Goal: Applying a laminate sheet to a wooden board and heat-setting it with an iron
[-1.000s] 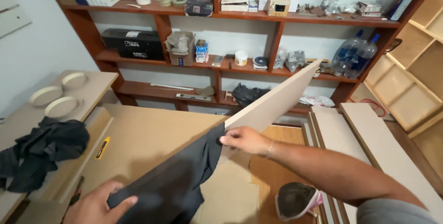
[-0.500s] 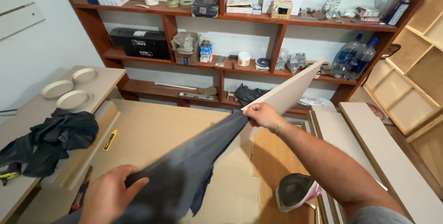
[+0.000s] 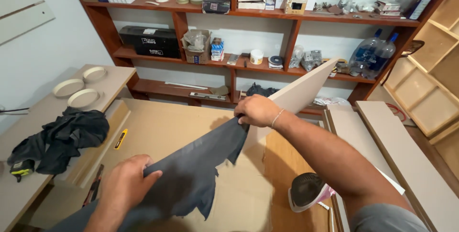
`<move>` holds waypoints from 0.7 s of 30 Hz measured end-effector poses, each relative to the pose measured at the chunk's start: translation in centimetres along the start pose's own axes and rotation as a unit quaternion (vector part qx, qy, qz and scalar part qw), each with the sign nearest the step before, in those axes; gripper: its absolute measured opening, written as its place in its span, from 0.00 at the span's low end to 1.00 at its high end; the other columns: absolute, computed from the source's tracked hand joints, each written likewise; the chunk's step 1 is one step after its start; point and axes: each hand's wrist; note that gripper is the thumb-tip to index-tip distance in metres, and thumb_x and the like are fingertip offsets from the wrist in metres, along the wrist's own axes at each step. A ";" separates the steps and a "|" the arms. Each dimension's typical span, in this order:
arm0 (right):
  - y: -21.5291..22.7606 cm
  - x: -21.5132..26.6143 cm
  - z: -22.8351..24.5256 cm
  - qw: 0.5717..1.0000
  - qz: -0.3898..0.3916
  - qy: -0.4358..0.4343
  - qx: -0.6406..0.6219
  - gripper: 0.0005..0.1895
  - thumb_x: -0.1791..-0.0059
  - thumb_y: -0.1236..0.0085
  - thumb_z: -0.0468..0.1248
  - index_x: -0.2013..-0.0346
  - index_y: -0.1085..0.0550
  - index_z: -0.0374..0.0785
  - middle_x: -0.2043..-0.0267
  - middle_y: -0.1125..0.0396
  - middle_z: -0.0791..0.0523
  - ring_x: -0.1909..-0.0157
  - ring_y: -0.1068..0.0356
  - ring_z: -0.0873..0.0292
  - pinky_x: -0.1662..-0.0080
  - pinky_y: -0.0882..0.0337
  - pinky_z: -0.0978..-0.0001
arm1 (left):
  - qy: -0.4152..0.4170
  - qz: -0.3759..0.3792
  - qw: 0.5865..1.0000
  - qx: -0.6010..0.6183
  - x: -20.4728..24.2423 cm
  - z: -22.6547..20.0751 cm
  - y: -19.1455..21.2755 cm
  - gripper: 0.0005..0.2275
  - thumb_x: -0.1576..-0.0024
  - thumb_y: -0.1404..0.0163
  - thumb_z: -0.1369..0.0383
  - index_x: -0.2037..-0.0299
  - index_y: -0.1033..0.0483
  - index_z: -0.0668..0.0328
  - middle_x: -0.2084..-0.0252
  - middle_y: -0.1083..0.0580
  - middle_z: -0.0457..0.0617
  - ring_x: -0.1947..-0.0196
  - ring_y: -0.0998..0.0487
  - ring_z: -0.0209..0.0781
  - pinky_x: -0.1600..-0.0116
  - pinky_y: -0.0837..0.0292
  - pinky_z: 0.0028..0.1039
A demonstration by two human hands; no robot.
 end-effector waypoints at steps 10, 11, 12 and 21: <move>-2.4 0.0 -0.6 0.997 -0.052 -0.057 0.000 0.13 0.53 0.36 0.49 0.56 0.22 0.53 0.57 0.25 0.59 0.48 0.26 0.52 0.44 0.27 0.55 | -0.162 -0.134 0.971 0.114 -6.3 -8.1 -3.4 0.21 0.49 0.44 0.45 0.52 0.20 0.46 0.54 0.20 0.50 0.50 0.19 0.54 0.46 0.24 0.44; -2.4 0.2 -0.2 0.997 -0.052 -0.057 0.001 0.13 0.53 0.36 0.49 0.56 0.22 0.53 0.57 0.25 0.59 0.48 0.26 0.52 0.44 0.27 0.55 | -0.162 -0.134 0.971 0.115 -6.9 -9.1 -3.3 0.21 0.49 0.44 0.45 0.52 0.20 0.46 0.54 0.20 0.50 0.50 0.19 0.54 0.46 0.24 0.44; -2.3 0.6 -0.1 0.996 -0.069 -0.047 0.032 0.13 0.52 0.37 0.50 0.55 0.23 0.53 0.56 0.26 0.60 0.47 0.27 0.54 0.43 0.29 0.56 | -0.163 -0.105 0.976 0.097 -7.8 -10.3 -3.1 0.18 0.49 0.43 0.48 0.55 0.19 0.46 0.57 0.20 0.48 0.52 0.18 0.53 0.48 0.23 0.44; -1.0 13.6 6.2 0.938 -0.301 -0.162 -0.057 0.16 0.51 0.37 0.51 0.52 0.21 0.51 0.56 0.23 0.59 0.48 0.25 0.52 0.45 0.29 0.57 | -0.140 -0.039 0.985 0.096 -10.8 -11.7 -3.6 0.13 0.52 0.41 0.49 0.64 0.17 0.40 0.64 0.19 0.45 0.55 0.17 0.51 0.52 0.22 0.40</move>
Point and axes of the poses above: each hand's wrist, its own x-axis away from the middle knuckle, its own y-axis out of the back of the hand, z = x × y
